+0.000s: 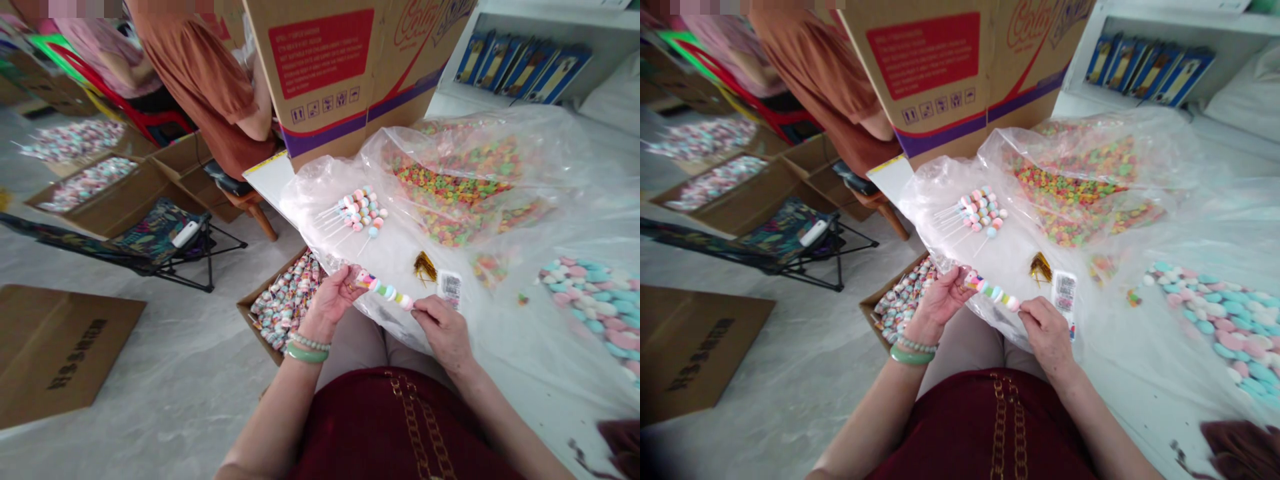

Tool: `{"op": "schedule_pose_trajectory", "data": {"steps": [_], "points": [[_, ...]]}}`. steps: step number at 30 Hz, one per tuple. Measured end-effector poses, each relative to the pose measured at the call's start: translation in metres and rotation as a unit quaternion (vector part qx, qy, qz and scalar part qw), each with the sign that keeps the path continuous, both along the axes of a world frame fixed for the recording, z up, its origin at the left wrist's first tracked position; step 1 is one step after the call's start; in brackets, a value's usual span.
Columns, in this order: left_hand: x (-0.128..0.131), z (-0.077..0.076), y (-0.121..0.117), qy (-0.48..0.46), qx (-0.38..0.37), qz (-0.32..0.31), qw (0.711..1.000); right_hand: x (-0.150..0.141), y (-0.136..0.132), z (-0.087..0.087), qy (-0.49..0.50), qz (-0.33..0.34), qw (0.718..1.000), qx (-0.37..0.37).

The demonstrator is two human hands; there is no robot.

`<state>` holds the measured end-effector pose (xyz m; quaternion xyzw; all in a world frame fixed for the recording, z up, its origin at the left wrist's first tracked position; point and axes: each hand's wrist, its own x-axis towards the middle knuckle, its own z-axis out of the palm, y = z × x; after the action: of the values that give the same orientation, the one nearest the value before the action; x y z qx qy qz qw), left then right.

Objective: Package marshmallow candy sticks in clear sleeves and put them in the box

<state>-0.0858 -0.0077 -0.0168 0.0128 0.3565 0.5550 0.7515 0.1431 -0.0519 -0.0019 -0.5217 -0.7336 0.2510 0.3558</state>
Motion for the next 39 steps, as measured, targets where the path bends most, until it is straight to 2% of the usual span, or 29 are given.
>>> {"op": "schedule_pose_trajectory", "data": {"steps": [7,14,19,22,28,32,39], "points": [[0.000,-0.005,0.001,0.016,-0.006,-0.003,1.000,-0.003,-0.001,-0.001,0.018,-0.053,0.997,-0.048],[0.002,-0.007,0.000,0.026,-0.059,-0.009,0.998,-0.006,-0.001,-0.002,0.072,-0.093,0.981,-0.151],[0.000,-0.012,0.002,0.014,-0.060,0.004,0.998,-0.006,0.001,-0.006,0.104,-0.105,0.967,-0.207],[0.000,-0.012,0.002,0.005,-0.062,0.001,0.998,-0.005,0.001,-0.008,0.089,-0.106,0.970,-0.200],[0.001,-0.010,0.002,-0.009,-0.088,-0.013,0.996,-0.007,-0.001,-0.010,0.046,-0.089,0.990,-0.099],[0.002,-0.013,0.003,-0.018,-0.107,-0.010,0.994,-0.006,-0.001,-0.011,0.047,-0.085,0.991,-0.094],[0.002,-0.019,0.004,-0.027,-0.140,0.033,0.989,-0.007,-0.001,-0.011,0.027,-0.079,0.993,-0.087]]}}
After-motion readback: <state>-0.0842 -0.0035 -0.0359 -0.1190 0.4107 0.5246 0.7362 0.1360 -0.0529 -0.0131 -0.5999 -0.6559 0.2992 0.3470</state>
